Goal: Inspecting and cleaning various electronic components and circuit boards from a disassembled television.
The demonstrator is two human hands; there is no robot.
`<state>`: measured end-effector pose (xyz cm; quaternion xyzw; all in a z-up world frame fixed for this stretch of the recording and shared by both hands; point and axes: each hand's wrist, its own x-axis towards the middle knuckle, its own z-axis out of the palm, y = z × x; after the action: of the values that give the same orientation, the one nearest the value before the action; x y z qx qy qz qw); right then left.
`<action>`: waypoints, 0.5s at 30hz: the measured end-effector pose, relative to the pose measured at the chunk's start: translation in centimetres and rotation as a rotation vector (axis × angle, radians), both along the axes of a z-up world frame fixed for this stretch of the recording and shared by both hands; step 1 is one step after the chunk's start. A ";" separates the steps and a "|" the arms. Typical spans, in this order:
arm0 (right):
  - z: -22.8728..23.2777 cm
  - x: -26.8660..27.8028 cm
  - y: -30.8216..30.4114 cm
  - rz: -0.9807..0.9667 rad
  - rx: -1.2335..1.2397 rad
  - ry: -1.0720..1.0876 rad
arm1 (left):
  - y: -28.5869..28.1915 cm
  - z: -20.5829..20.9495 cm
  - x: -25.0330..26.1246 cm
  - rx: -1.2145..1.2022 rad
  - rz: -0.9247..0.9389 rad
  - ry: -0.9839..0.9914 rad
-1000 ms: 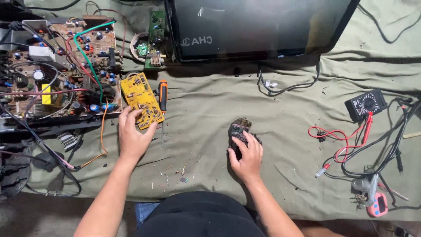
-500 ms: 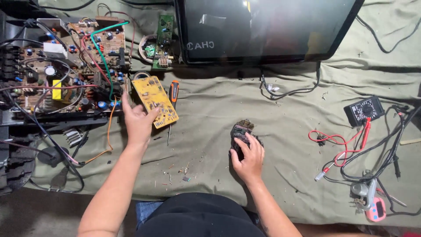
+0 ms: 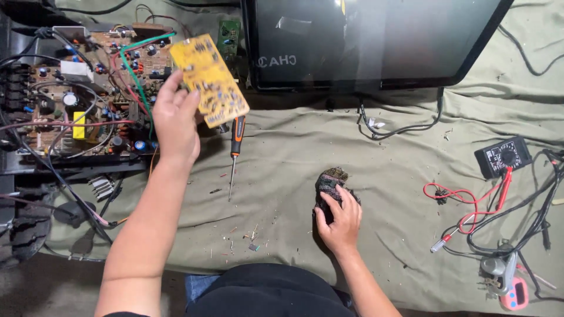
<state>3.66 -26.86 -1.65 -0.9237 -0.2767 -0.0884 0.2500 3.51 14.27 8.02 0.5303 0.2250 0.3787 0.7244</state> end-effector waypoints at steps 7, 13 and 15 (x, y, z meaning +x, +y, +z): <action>2.8 -0.2 1.6 0.002 0.071 0.022 | 2.2 -0.1 6.2 -0.154 -0.050 -0.042; 3.0 -0.4 1.7 0.005 0.062 0.018 | 3.1 -2.0 4.2 0.166 -0.148 0.004; 2.8 -0.3 1.6 0.001 0.056 0.015 | 1.0 -1.8 1.8 0.856 0.151 0.355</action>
<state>3.36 -25.26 1.14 -0.9168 -0.2727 -0.0892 0.2779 5.34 15.31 6.23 0.8201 0.2070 0.3926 0.3612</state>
